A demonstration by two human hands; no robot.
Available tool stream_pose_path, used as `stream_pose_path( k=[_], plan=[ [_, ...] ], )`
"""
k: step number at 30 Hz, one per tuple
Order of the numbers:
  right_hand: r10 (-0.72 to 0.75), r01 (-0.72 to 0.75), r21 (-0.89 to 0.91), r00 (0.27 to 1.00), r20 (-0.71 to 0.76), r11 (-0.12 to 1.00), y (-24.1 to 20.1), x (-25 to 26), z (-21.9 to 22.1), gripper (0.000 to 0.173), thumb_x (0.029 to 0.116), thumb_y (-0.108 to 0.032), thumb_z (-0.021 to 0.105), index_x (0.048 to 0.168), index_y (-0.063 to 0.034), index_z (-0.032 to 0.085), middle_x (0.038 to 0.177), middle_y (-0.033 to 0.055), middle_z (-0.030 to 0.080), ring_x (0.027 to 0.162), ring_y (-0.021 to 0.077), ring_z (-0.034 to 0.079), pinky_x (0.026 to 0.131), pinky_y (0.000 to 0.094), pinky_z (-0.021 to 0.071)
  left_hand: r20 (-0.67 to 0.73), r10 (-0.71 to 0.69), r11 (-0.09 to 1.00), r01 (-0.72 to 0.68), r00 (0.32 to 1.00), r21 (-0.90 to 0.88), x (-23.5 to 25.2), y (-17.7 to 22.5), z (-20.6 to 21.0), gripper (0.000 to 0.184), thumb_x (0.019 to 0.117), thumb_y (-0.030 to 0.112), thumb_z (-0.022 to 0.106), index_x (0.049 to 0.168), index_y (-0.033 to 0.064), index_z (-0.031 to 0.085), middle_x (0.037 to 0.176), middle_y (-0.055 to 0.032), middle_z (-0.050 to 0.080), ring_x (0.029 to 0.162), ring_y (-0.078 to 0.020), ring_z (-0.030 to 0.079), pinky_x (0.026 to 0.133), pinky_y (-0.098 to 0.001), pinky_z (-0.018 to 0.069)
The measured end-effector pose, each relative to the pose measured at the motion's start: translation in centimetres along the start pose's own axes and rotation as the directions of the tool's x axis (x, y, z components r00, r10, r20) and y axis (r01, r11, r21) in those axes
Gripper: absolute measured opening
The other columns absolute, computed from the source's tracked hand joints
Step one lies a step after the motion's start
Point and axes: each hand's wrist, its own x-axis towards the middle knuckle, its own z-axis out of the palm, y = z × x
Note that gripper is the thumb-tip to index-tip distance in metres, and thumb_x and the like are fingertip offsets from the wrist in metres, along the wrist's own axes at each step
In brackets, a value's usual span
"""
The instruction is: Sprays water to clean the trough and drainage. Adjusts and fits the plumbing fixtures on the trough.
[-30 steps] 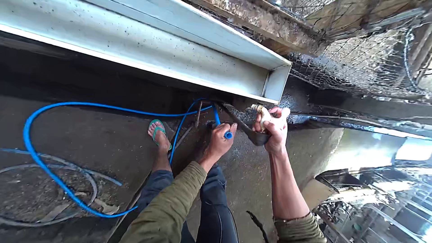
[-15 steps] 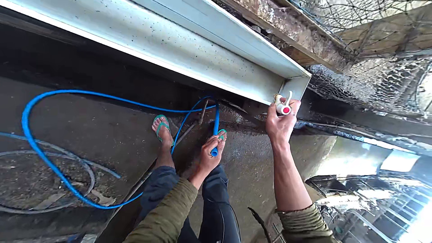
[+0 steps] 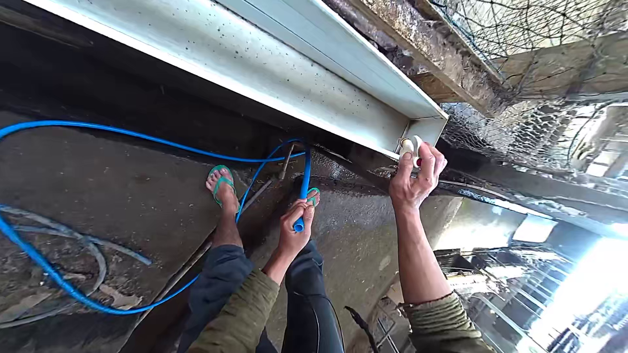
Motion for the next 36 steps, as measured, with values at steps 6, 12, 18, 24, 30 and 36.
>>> stream_pose_path(
  k=[6, 12, 18, 24, 30, 36],
  plan=[
    [-0.065, 0.065, 0.017, 0.998, -0.006, 0.998, 0.2, 0.1, 0.2, 0.027, 0.1007, -0.012, 0.051, 0.113, 0.0008, 0.073, 0.106, 0.0184, 0.068, 0.108, 0.0287, 0.061, 0.099, 0.0377, 0.0446, -0.019, 0.001, 1.0, -0.001, 1.0, -0.009, 0.1, 0.0, -0.7, 0.032, 0.1069, 0.013, 0.049, 0.081, -0.0002, 0.062, 0.08, -0.0038, 0.068, 0.093, -0.0054, 0.068, 0.104, -0.0279, 0.0495],
    [-0.085, 0.086, 0.033, 0.996, -0.017, 0.996, 0.3, 0.1, 0.2, 0.027, 0.1029, -0.013, 0.05, 0.111, -0.001, 0.074, 0.106, 0.0167, 0.068, 0.108, 0.0262, 0.06, 0.1, 0.036, 0.0432, -0.022, 0.001, 1.0, -0.002, 1.0, -0.012, 0.0, 0.1, -1.1, 0.031, 0.107, 0.012, 0.048, 0.082, 0.0001, 0.063, 0.083, -0.0028, 0.07, 0.095, -0.0038, 0.068, 0.103, -0.0258, 0.0498],
    [-0.059, 0.058, 0.063, 0.998, 0.011, 0.996, 0.4, 0.1, 0.1, 0.028, 0.1014, -0.013, 0.051, 0.114, 0.0002, 0.072, 0.109, 0.018, 0.068, 0.111, 0.0281, 0.061, 0.101, 0.0388, 0.0441, -0.03, 0.001, 1.0, -0.001, 1.0, -0.007, 0.0, 0.3, -1.3, 0.032, 0.1066, 0.012, 0.047, 0.08, -0.0001, 0.061, 0.08, -0.0037, 0.067, 0.091, -0.0054, 0.068, 0.102, -0.0281, 0.0504],
    [0.137, -0.155, 0.233, 0.986, 0.091, 0.96, 0.4, -0.2, -0.5, 0.042, 0.0939, -0.012, 0.064, 0.13, 0.0078, 0.055, 0.124, 0.0207, 0.063, 0.113, 0.02, 0.062, 0.094, 0.0312, 0.053, -0.054, -0.005, 1.0, 0.005, 0.999, -0.003, 0.2, 0.5, -1.9, 0.033, 0.1064, 0.013, 0.048, 0.079, 0.0012, 0.061, 0.077, -0.0022, 0.066, 0.088, -0.005, 0.067, 0.1, -0.0272, 0.0518],
    [0.198, -0.235, 0.237, 0.965, 0.17, 0.943, 0.1, -0.4, -1.7, 0.039, 0.0955, -0.017, 0.071, 0.125, 0.0067, 0.063, 0.124, 0.0207, 0.067, 0.112, 0.019, 0.068, 0.094, 0.0307, 0.0566, -0.052, -0.003, 1.0, 0.003, 0.999, -0.006, 0.3, 0.7, -2.0, 0.033, 0.1066, 0.013, 0.048, 0.08, 0.0016, 0.062, 0.078, -0.0008, 0.065, 0.088, -0.0037, 0.066, 0.096, -0.0251, 0.0523],
    [0.042, -0.038, -0.026, 0.988, 0.152, 0.999, -0.6, 0.7, -2.6, 0.029, 0.1008, -0.022, 0.065, 0.09, 0.0044, 0.07, 0.102, 0.0204, 0.071, 0.098, 0.0271, 0.07, 0.085, 0.0345, 0.0555, -0.047, -0.001, 1.0, 0.001, 0.999, -0.001, -0.2, 0.6, -1.9, 0.033, 0.1069, 0.015, 0.048, 0.081, 0.0015, 0.062, 0.079, -0.0012, 0.066, 0.089, -0.0041, 0.067, 0.097, -0.0257, 0.052]
  ],
)
